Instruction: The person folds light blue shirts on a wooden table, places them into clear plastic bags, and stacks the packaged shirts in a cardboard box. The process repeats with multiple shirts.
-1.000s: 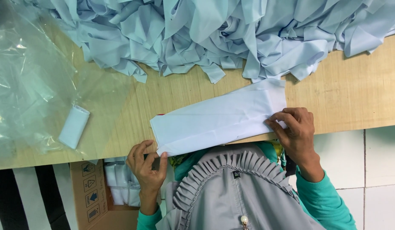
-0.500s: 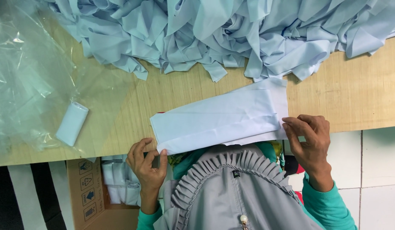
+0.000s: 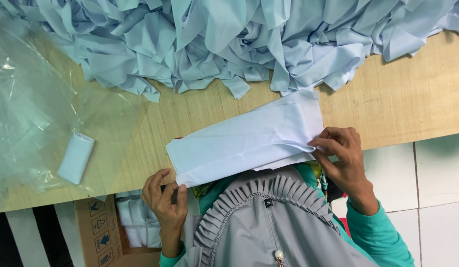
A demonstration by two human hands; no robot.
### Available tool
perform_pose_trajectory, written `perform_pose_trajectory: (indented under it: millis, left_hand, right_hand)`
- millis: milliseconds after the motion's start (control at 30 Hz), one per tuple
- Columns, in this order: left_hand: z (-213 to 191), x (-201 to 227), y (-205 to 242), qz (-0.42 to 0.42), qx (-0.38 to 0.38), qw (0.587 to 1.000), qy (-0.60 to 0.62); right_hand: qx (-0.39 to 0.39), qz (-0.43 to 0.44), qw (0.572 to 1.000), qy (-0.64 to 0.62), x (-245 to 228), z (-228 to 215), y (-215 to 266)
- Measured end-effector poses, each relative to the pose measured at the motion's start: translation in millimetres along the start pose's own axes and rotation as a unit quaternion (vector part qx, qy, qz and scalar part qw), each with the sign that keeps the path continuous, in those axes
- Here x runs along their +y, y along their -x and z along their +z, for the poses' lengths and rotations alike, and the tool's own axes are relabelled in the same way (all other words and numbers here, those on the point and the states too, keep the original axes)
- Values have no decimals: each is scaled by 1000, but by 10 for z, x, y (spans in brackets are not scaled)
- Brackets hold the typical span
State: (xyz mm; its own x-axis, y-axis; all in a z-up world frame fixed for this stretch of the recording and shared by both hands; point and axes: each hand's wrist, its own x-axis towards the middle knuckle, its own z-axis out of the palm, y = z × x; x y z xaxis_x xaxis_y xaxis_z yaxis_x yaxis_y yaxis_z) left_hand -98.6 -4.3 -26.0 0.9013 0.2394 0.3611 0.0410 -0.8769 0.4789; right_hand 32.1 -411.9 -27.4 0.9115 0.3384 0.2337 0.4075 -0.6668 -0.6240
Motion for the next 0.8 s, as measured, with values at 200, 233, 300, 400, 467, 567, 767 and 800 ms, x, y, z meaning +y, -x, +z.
perform_pose_trajectory:
  millis: [200,233,300,400,467,567,767,800]
  left_hand:
    - [-26,49,-36,-22,-7,1000,11]
    - [-24,56,-50,-22,-8,1000,11]
    - [-13,76,-85,-38,4,999,-13]
    - [27,-56,-104,-69,26,997,-39]
    - [42,-22,-247,-91,23,994,-52]
    - [62,105,-480,-144,-11,987,-77]
    - [137,307,-648,-166,-57,985,-5]
    - [139,343,-665,-162,-61,985,10]
  right_hand:
    - [-75,-8,995,-65,-8,-216,67]
    - [-75,-7,995,-64,-2,-210,80]
    - [-36,1,999,-41,17,-204,90]
    - [29,35,998,47,-10,-144,-32]
    - [54,55,992,103,26,-57,-172]
    - [80,78,975,194,60,87,-355]
    - [55,100,982,149,-52,227,-546]
    - [52,105,986,117,0,272,-530]
